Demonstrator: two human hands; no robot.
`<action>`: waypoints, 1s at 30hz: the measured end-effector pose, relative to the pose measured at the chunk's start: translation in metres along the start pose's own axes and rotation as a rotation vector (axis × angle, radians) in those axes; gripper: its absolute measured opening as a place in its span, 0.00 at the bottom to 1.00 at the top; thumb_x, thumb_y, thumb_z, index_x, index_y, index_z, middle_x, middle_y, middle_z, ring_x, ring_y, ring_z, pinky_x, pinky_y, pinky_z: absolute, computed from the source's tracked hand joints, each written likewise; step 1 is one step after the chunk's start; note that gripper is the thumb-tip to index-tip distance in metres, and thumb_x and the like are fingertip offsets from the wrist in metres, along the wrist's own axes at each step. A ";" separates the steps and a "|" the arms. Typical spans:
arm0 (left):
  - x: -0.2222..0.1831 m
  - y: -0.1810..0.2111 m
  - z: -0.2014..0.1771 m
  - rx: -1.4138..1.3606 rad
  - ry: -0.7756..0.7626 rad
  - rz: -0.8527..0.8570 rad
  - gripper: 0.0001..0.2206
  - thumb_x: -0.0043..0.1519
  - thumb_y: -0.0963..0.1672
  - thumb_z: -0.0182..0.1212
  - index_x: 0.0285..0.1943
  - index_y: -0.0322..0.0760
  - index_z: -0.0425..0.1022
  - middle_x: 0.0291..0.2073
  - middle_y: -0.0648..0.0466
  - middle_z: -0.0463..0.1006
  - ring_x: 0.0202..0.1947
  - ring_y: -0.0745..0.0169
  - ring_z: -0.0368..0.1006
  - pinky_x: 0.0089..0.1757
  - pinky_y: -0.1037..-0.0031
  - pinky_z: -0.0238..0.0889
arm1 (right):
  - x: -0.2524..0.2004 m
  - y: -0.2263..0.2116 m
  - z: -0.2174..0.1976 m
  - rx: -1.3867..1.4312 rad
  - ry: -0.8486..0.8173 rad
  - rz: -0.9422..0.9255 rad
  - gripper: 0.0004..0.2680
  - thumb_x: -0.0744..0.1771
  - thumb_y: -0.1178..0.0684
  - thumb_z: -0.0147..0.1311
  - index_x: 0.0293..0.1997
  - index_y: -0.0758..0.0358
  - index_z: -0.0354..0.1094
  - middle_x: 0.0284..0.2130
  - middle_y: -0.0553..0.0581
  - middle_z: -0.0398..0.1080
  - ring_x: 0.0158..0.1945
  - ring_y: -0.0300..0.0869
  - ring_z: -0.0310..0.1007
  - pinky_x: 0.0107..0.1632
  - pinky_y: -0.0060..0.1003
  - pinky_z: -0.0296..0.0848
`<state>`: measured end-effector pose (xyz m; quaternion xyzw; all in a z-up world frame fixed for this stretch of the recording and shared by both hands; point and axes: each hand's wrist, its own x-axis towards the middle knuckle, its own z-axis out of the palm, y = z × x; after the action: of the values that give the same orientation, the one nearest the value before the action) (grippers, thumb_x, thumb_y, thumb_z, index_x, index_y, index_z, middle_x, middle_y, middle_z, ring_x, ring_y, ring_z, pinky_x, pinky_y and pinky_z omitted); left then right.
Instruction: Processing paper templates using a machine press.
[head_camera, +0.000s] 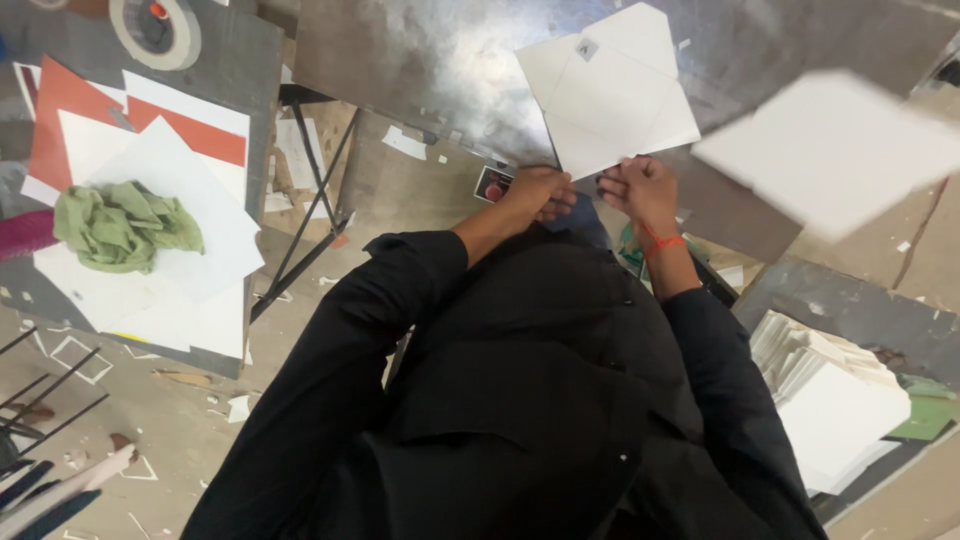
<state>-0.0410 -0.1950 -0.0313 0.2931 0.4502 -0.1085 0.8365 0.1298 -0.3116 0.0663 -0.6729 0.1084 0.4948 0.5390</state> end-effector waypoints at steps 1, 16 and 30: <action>0.004 -0.004 0.000 0.027 -0.012 -0.014 0.14 0.63 0.49 0.61 0.46 0.33 0.77 0.36 0.48 0.83 0.28 0.59 0.79 0.26 0.73 0.66 | -0.010 -0.017 0.002 -0.269 0.092 -0.099 0.07 0.70 0.53 0.52 0.41 0.67 0.69 0.38 0.62 0.75 0.38 0.46 0.79 0.42 0.39 0.79; -0.005 0.078 -0.053 0.374 0.182 0.573 0.07 0.67 0.42 0.55 0.43 0.33 0.79 0.28 0.54 0.79 0.26 0.68 0.72 0.27 0.75 0.63 | 0.129 -0.218 -0.078 -1.457 0.411 -0.486 0.25 0.67 0.33 0.50 0.74 0.41 0.55 0.75 0.62 0.47 0.75 0.66 0.42 0.65 0.75 0.52; 0.109 0.350 0.012 1.383 0.995 1.024 0.14 0.57 0.50 0.66 0.25 0.38 0.74 0.25 0.51 0.74 0.29 0.49 0.71 0.27 0.59 0.65 | 0.291 -0.283 -0.037 -1.430 0.647 -0.908 0.30 0.68 0.36 0.52 0.76 0.65 0.51 0.75 0.73 0.43 0.77 0.64 0.38 0.68 0.73 0.39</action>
<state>0.1849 0.0890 0.0223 0.8875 0.4067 0.1623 0.1435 0.4844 -0.1181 0.0111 -0.9313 -0.3544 -0.0295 0.0788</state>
